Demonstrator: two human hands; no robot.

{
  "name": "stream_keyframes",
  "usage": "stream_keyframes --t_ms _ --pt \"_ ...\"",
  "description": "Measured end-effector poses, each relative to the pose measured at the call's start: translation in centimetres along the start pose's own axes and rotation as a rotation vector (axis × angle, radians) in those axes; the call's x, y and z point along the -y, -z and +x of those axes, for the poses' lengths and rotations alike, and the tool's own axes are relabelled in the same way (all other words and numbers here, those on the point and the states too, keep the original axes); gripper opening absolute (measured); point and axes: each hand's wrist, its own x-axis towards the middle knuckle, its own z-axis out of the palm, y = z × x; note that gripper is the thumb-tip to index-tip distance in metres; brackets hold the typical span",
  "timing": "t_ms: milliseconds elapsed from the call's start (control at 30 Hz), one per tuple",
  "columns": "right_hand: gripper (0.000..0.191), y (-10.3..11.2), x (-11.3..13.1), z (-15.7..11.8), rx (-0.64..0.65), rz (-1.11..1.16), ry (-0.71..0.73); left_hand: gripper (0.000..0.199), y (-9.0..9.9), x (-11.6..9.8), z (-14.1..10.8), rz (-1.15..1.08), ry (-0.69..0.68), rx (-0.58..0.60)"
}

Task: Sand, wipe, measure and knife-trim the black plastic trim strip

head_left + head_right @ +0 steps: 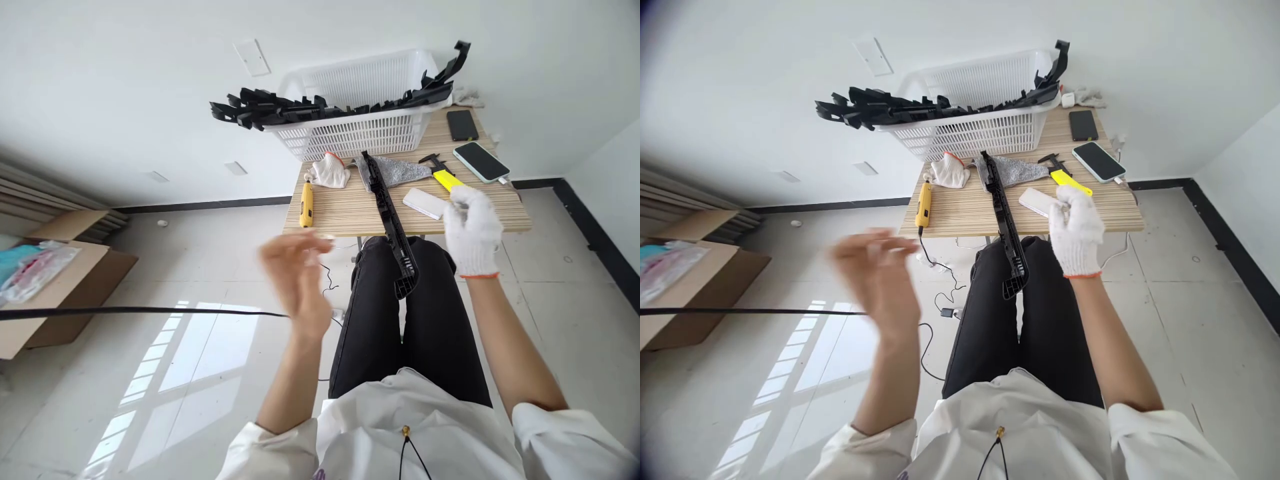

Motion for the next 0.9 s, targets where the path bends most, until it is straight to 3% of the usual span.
stream_keyframes --t_ms 67,167,233,333,433,533,700,733,833,900 --pt "0.037 -2.5 -0.9 0.4 0.095 -0.049 -0.013 0.026 -1.3 2.6 -1.1 -0.065 0.2 0.172" --pt "0.04 -5.2 -2.1 1.5 0.194 -0.118 0.062 0.038 -3.1 5.8 -2.9 -0.111 0.66 0.437" --pt "0.038 -6.0 -2.7 2.3 0.235 -0.14 0.121 0.053 -4.0 6.8 -3.9 -0.11 0.894 0.599" --pt "0.042 -6.3 -3.2 3.3 0.261 -0.176 0.154 0.063 -5.0 7.2 -4.9 -0.192 1.099 0.777" --pt "0.052 -6.4 -3.4 3.9 0.261 -0.238 0.117 0.062 -6.1 7.9 -5.1 -0.419 1.185 0.768" --pt "0.052 -6.6 -3.3 4.0 0.255 -0.251 0.073 0.055 -6.6 8.9 -4.7 -0.547 1.156 0.755" --pt "0.053 -5.2 -2.9 3.3 0.184 -0.137 -0.14 0.046 -5.4 9.8 -3.8 -0.558 1.097 0.802" --pt "0.052 -4.7 -2.9 3.0 0.211 -0.064 -0.108 0.046 -5.1 9.8 -3.7 -0.556 1.105 0.803" --pt "0.04 -3.4 -3.1 1.7 0.453 0.146 0.139 0.048 -4.6 9.7 -3.7 -0.551 1.117 0.817" --pt "0.038 -2.9 -3.4 1.0 0.455 0.105 0.156 0.048 -4.5 9.7 -3.8 -0.543 1.096 0.817"
